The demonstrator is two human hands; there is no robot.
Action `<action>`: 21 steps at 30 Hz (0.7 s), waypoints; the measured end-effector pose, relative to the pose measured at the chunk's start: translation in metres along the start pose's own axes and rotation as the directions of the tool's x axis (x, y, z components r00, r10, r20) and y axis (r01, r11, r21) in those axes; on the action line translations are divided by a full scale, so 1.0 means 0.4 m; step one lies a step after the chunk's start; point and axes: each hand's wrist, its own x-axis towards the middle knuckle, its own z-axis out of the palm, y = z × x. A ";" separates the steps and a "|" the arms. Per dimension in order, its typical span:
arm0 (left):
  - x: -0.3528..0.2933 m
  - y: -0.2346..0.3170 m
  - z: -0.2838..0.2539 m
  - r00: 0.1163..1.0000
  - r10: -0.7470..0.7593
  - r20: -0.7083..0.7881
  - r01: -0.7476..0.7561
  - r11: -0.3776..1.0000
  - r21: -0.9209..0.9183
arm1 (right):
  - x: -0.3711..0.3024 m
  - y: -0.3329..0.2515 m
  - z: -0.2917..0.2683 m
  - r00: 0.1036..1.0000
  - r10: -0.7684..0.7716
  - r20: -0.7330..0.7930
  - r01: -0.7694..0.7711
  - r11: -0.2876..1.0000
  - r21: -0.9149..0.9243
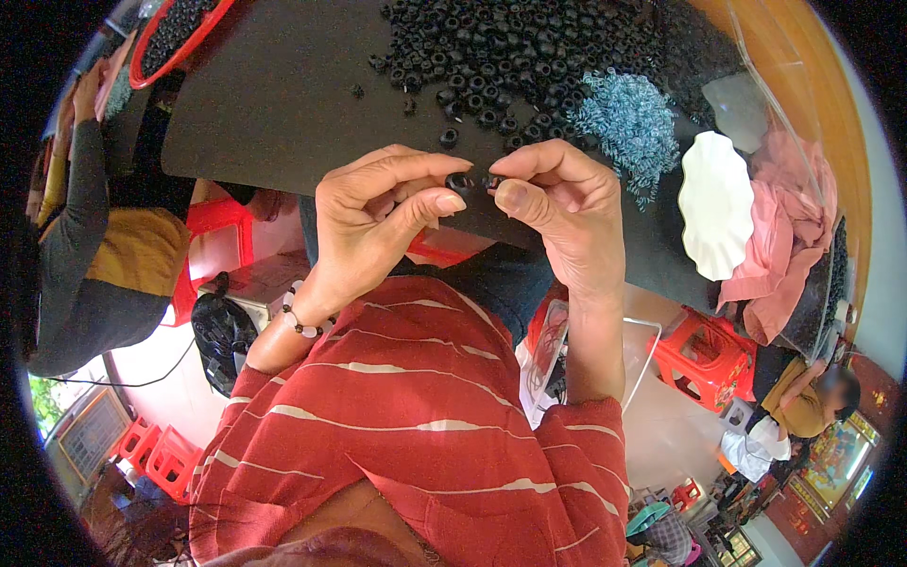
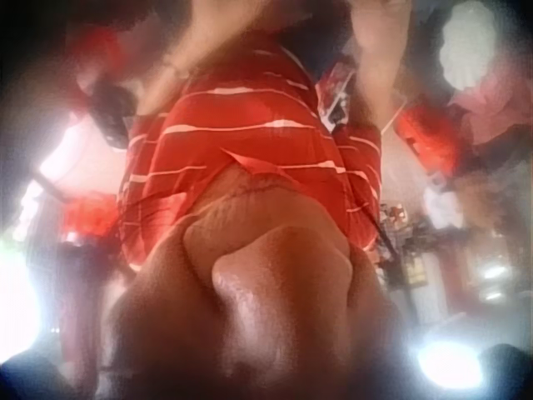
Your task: The person assembles cord locks by picking up small springs and plastic stopper pieces from the table and fitting the springs into the stoppers by hand.
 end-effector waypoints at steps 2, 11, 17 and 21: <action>0.003 -0.012 0.004 0.999 0.053 0.003 -0.053 0.999 0.011 | -0.003 0.001 -0.002 1.000 0.016 -0.008 -0.016 1.000 0.003; 0.001 -0.018 -0.002 0.986 0.165 0.039 -0.167 0.984 0.061 | 0.000 0.012 -0.016 0.996 0.007 0.084 -0.006 1.000 -0.014; -0.002 -0.019 0.000 0.981 0.196 0.016 -0.196 0.976 0.093 | -0.002 0.014 -0.012 0.996 0.016 0.083 -0.015 1.000 -0.023; 0.002 -0.019 -0.009 0.981 0.196 0.002 -0.195 0.975 0.102 | -0.008 -0.014 0.020 0.985 -0.127 -0.116 0.081 0.936 -0.343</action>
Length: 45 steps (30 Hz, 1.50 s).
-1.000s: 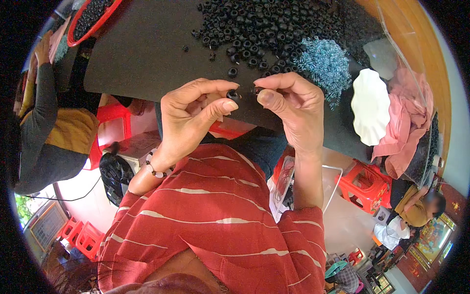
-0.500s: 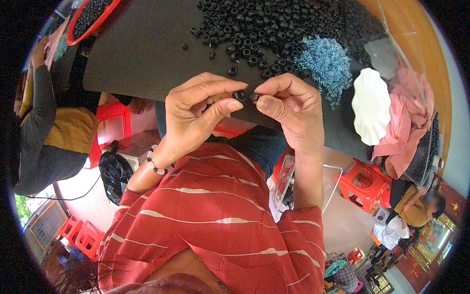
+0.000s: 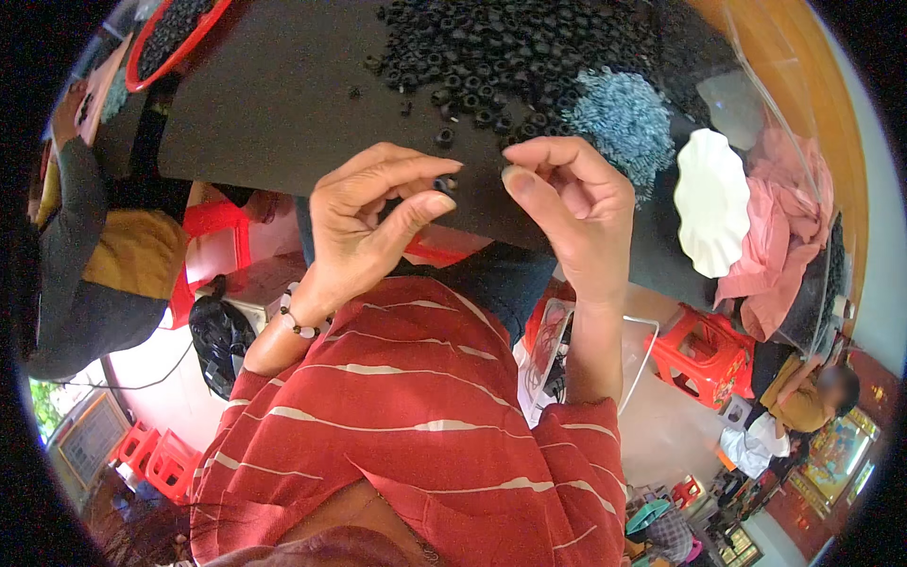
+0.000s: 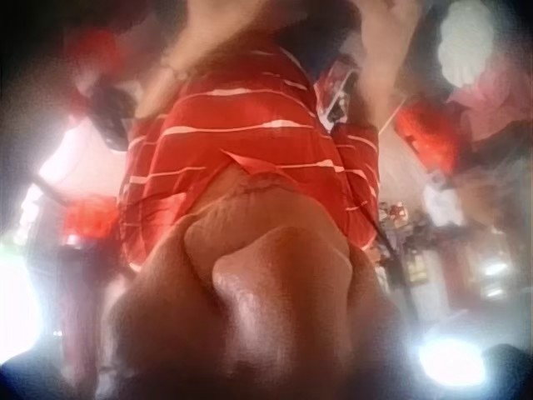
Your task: The person assembles cord locks by picking up small springs and plastic stopper pieces from the table and fitting the springs into the stoppers by hand.
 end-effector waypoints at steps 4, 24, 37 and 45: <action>-0.003 0.009 0.000 0.999 -0.037 -0.024 0.038 0.999 0.028 | 0.010 0.025 -0.006 0.880 -0.445 0.165 0.387 0.472 -0.792; 0.037 0.029 0.096 0.884 -0.429 0.185 0.453 0.884 -0.115 | -0.125 0.013 -0.236 0.843 -0.409 -0.349 -0.133 0.472 -0.872; 0.029 0.016 0.136 0.883 -0.395 0.253 0.434 0.893 -0.117 | -0.095 0.055 -0.236 0.851 -0.473 -0.227 -0.079 0.311 -0.947; 0.012 0.005 0.112 0.906 -0.356 0.228 0.404 0.887 -0.223 | -0.104 -0.006 -0.157 0.956 -0.087 -0.281 -0.048 0.896 -0.441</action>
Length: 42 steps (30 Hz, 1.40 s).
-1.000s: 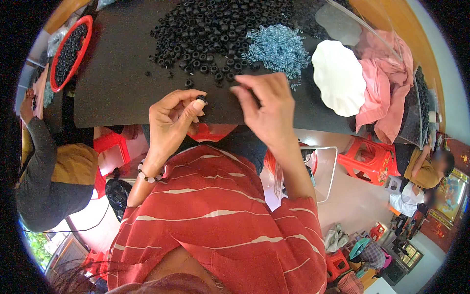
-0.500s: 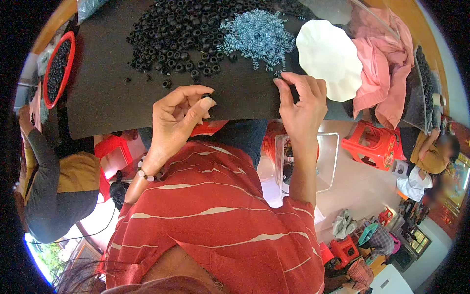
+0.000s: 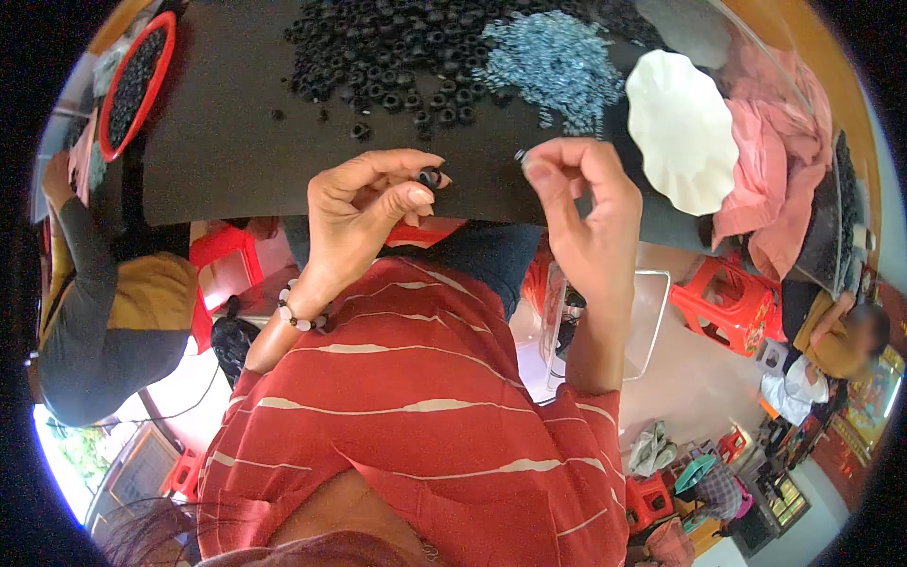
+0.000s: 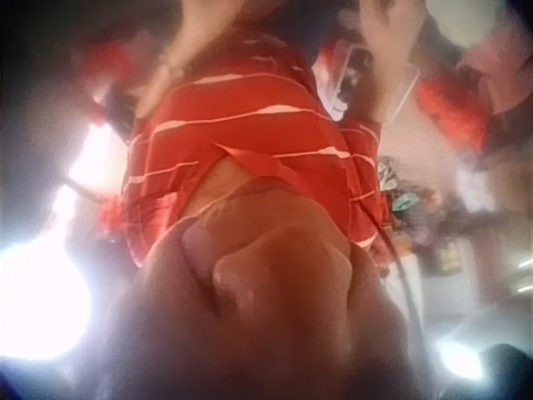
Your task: The person assembles cord locks by picking up small springs and plastic stopper pieces from the table and fitting the springs into the stoppers by hand.
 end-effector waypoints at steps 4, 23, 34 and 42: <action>-0.005 0.014 -0.012 0.996 0.090 0.003 -0.090 0.992 0.086 | -0.003 -0.068 0.031 0.961 0.027 0.277 -0.084 0.977 0.198; -0.059 0.008 -0.073 0.995 0.100 -0.023 -0.100 0.995 -0.002 | 0.002 -0.073 0.156 0.896 -0.075 0.438 -0.051 0.962 0.269; -0.092 0.021 -0.121 0.972 0.020 -0.236 -0.046 0.994 -0.104 | 0.089 -0.085 0.218 0.862 -0.436 0.259 0.504 0.790 -0.349; -0.093 0.012 -0.143 0.952 0.066 -0.297 -0.094 0.992 -0.081 | 0.077 -0.083 0.162 0.884 -0.407 0.229 0.461 0.679 -0.572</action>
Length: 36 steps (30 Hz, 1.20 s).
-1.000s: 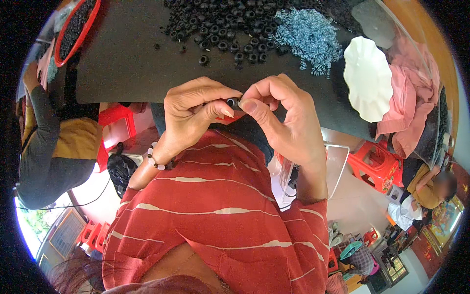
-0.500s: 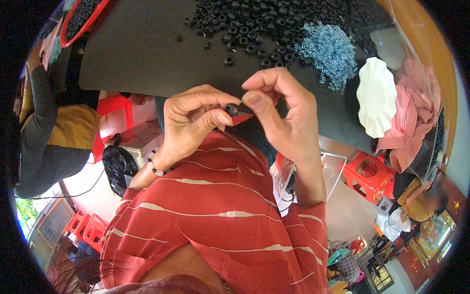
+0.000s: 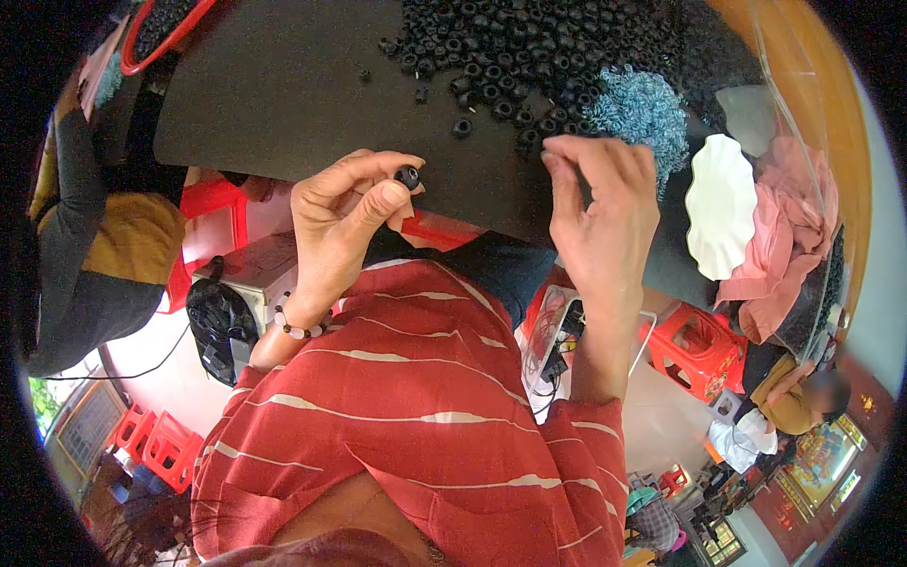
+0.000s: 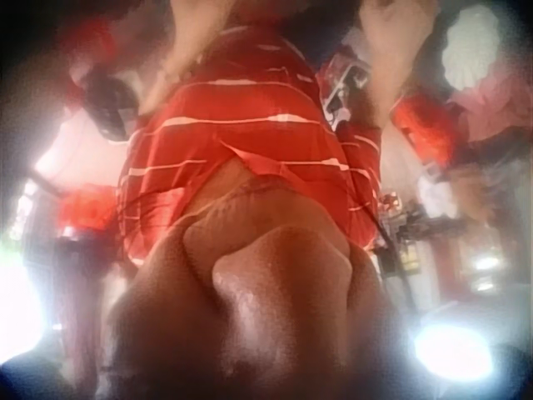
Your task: The person assembles cord locks by picking up small springs and plastic stopper pieces from the table and fitting the springs into the stoppers by hand.
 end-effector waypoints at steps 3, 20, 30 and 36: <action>0.001 0.001 0.007 1.000 0.012 0.004 -0.012 1.000 0.019 | -0.013 -0.003 0.008 1.000 0.028 0.012 -0.028 0.999 0.025; -0.004 -0.009 0.018 0.999 0.024 0.025 -0.025 0.998 0.058 | -0.036 -0.017 0.055 0.992 -0.012 -0.125 0.024 0.995 0.094; -0.014 -0.003 0.039 0.995 -0.013 0.104 0.013 1.000 -0.005 | -0.080 -0.042 0.044 0.916 0.245 0.317 -0.366 0.190 0.911; -0.011 -0.009 0.046 0.991 0.043 0.124 -0.047 0.998 0.030 | -0.095 -0.035 0.053 0.887 0.233 0.399 -0.399 -0.051 0.916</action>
